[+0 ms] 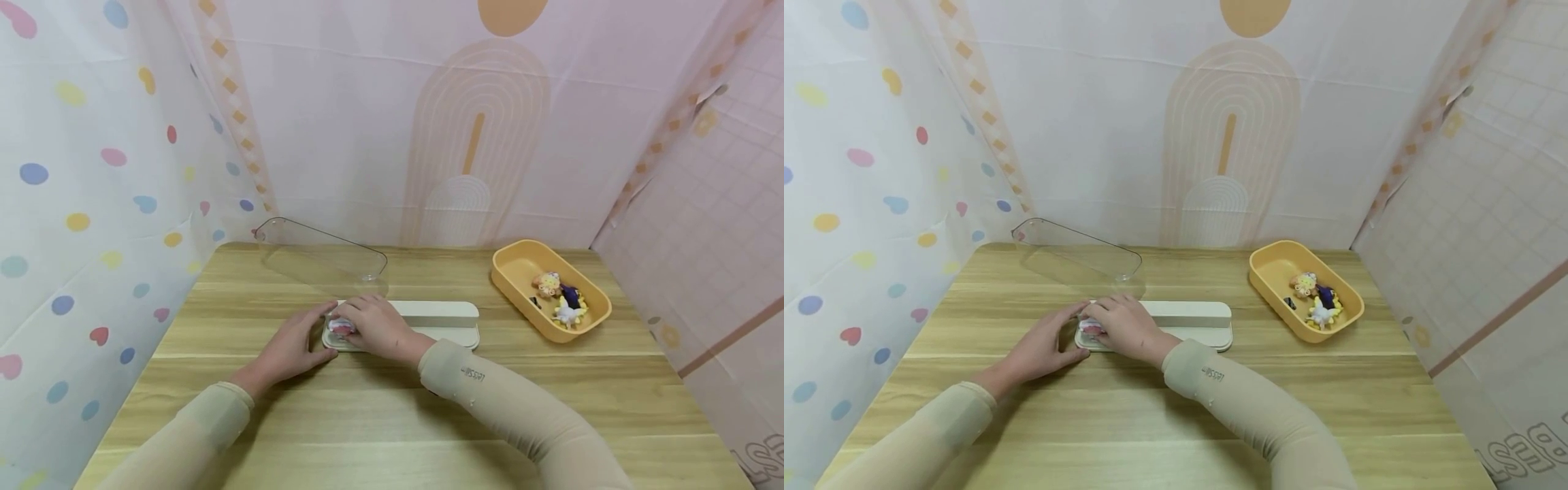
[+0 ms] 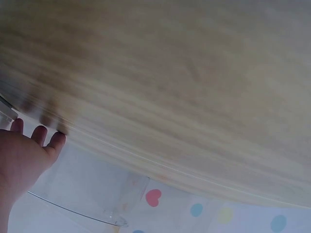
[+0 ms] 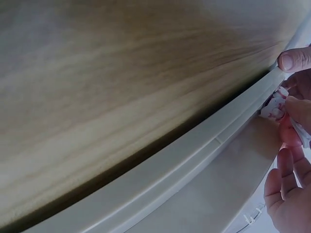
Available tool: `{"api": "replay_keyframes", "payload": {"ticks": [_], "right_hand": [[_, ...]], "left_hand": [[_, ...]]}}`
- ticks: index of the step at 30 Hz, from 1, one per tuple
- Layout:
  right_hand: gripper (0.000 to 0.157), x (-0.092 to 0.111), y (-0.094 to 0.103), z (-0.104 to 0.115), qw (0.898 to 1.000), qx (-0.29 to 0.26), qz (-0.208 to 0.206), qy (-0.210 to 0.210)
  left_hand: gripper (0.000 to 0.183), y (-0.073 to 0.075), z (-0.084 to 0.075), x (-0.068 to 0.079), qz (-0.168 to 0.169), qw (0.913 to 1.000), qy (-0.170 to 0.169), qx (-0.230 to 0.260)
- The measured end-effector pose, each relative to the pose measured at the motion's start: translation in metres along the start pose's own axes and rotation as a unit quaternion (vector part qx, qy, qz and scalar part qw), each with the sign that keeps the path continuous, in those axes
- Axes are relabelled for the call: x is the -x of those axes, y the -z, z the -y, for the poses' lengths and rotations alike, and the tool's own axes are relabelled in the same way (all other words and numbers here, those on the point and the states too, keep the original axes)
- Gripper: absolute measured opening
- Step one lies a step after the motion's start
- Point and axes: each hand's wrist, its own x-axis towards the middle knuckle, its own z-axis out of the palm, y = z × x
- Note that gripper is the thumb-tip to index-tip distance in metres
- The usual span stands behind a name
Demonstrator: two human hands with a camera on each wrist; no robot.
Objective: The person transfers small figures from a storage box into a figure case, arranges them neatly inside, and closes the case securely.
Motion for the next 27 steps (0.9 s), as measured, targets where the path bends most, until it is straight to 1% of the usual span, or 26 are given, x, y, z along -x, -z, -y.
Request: {"api": "replay_keyframes", "payload": {"ticks": [6, 11, 14, 17, 19, 22, 24, 27], "right_hand": [[0.052, 0.000, 0.000, 0.001, 1.000, -0.004, 0.021, -0.017], [0.052, 0.003, 0.003, 0.000, 0.999, -0.016, 0.024, -0.020], [0.053, 0.007, 0.009, -0.005, 0.999, -0.031, 0.029, -0.026], [0.057, 0.016, 0.024, -0.016, 0.997, -0.057, 0.039, -0.043], [0.059, 0.023, 0.036, -0.028, 0.995, -0.072, 0.037, -0.056], [0.059, 0.041, 0.055, -0.054, 0.991, -0.082, 0.030, -0.102], [0.058, 0.056, 0.069, -0.079, 0.988, -0.069, 0.011, -0.138], [0.055, 0.080, 0.091, -0.121, 0.977, -0.048, -0.019, -0.206]], "left_hand": [[0.094, 0.000, 0.001, 0.001, 0.000, 1.0000, 0.002, 0.004], [0.094, 0.001, 0.004, 0.002, 0.001, 1.0000, 0.004, 0.004], [0.094, 0.002, 0.005, 0.004, 0.003, 1.0000, 0.008, 0.001], [0.094, 0.004, 0.006, 0.006, 0.003, 0.9999, 0.016, -0.001], [0.095, 0.005, 0.007, 0.008, 0.004, 0.9997, 0.022, -0.004], [0.095, 0.004, 0.007, 0.009, 0.002, 0.9997, 0.024, -0.006], [0.095, 0.004, 0.007, 0.010, 0.001, 0.9997, 0.023, -0.008], [0.095, 0.003, 0.007, 0.010, -0.002, 0.9997, 0.021, -0.010]]}}
